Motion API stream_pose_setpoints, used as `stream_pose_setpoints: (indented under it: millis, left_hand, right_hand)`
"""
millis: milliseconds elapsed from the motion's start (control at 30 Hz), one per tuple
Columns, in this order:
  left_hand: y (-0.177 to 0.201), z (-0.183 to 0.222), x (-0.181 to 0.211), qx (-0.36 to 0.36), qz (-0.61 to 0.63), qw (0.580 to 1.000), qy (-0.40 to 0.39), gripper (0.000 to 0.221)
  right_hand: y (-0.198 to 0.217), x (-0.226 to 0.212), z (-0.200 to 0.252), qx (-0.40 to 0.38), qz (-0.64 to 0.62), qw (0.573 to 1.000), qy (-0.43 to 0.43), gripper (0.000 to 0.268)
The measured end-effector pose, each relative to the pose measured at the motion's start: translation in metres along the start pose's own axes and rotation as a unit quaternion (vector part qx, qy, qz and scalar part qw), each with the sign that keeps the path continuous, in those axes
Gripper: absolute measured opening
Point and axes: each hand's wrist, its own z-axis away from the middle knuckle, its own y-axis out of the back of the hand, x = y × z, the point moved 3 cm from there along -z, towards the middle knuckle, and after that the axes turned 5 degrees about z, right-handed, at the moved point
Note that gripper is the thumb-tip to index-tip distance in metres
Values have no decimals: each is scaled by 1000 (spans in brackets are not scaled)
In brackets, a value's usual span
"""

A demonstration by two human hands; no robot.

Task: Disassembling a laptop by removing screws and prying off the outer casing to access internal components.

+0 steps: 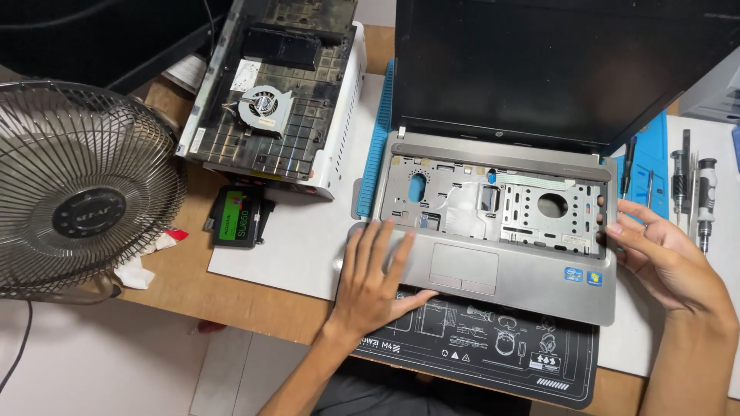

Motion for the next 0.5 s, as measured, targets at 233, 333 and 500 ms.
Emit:
stream_pose_setpoints:
  millis: [233, 333, 500]
  left_hand:
    - [5, 6, -8, 21, 120, 984, 129, 127]
    - [4, 8, -8, 14, 122, 983, 135, 123]
    - [1, 12, -10, 13, 142, 980, 136, 115]
  right_hand:
    - [11, 12, -14, -27, -11, 1000, 11, 52]
    - [18, 25, -22, -54, -22, 998, 36, 51]
    - [13, 15, -15, -41, -8, 999, 19, 53]
